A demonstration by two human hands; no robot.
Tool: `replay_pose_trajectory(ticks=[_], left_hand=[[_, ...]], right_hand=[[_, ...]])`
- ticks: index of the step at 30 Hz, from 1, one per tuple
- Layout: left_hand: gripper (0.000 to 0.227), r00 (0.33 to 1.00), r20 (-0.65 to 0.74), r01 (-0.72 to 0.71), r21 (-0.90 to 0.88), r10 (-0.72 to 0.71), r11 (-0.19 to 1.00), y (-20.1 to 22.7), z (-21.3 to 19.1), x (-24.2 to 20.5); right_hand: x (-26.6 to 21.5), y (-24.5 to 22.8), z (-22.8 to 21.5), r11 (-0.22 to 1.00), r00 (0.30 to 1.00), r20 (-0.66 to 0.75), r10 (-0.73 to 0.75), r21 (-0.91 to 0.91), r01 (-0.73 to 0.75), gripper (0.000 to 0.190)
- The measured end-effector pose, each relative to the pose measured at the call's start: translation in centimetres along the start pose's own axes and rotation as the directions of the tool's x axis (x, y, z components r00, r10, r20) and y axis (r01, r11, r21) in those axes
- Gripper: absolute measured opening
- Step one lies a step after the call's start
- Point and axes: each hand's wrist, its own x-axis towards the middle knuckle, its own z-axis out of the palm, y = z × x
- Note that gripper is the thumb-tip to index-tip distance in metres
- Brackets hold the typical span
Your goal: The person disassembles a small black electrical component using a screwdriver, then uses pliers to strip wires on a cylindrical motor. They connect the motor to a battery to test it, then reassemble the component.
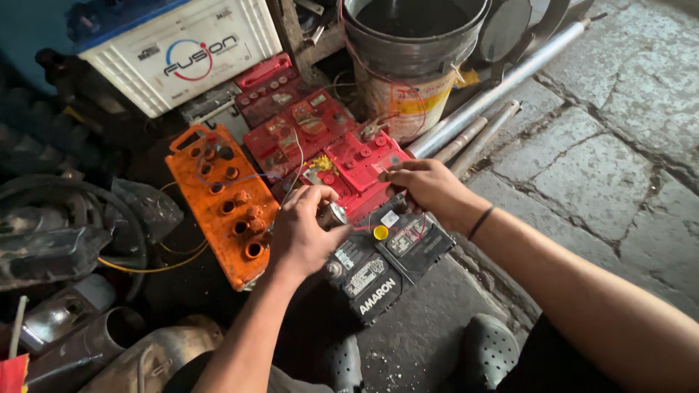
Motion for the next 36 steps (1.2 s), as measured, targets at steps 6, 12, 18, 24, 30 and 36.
replay_pose_trajectory(ticks=[6,12,18,24,30,36], left_hand=[[0.048,0.99,0.139,-0.001,0.241,-0.033,0.971,-3.4,1.8,-0.9],[0.047,0.893,0.389,0.049,0.417,-0.227,0.907,-4.5,3.6,-2.4],[0.04,0.861,0.461,-0.073,0.527,-0.213,0.847,-7.6,6.7,-4.5],[0.039,0.881,0.44,-0.115,0.554,-0.173,0.825,-8.7,7.1,-5.2],[0.042,0.88,0.435,-0.089,0.543,-0.189,0.835,-7.5,6.5,-4.7],[0.022,0.896,0.417,-0.125,0.57,-0.154,0.812,-8.6,7.3,-5.1]], right_hand=[[3.3,3.6,-2.4,0.682,0.901,0.092,-0.424,-0.622,0.385,0.022],[4.0,5.5,-2.5,0.397,0.883,0.105,-0.458,-0.864,0.309,0.021],[4.3,6.3,-2.4,0.42,0.954,0.037,-0.297,-0.893,0.165,0.023],[3.4,5.2,-1.7,0.437,0.977,0.024,-0.211,-0.892,0.116,0.02],[4.4,6.1,-1.8,0.424,0.969,0.006,-0.246,-0.899,0.113,0.021],[7.0,8.6,-3.9,0.289,0.936,0.003,-0.353,-0.951,0.112,0.018]])
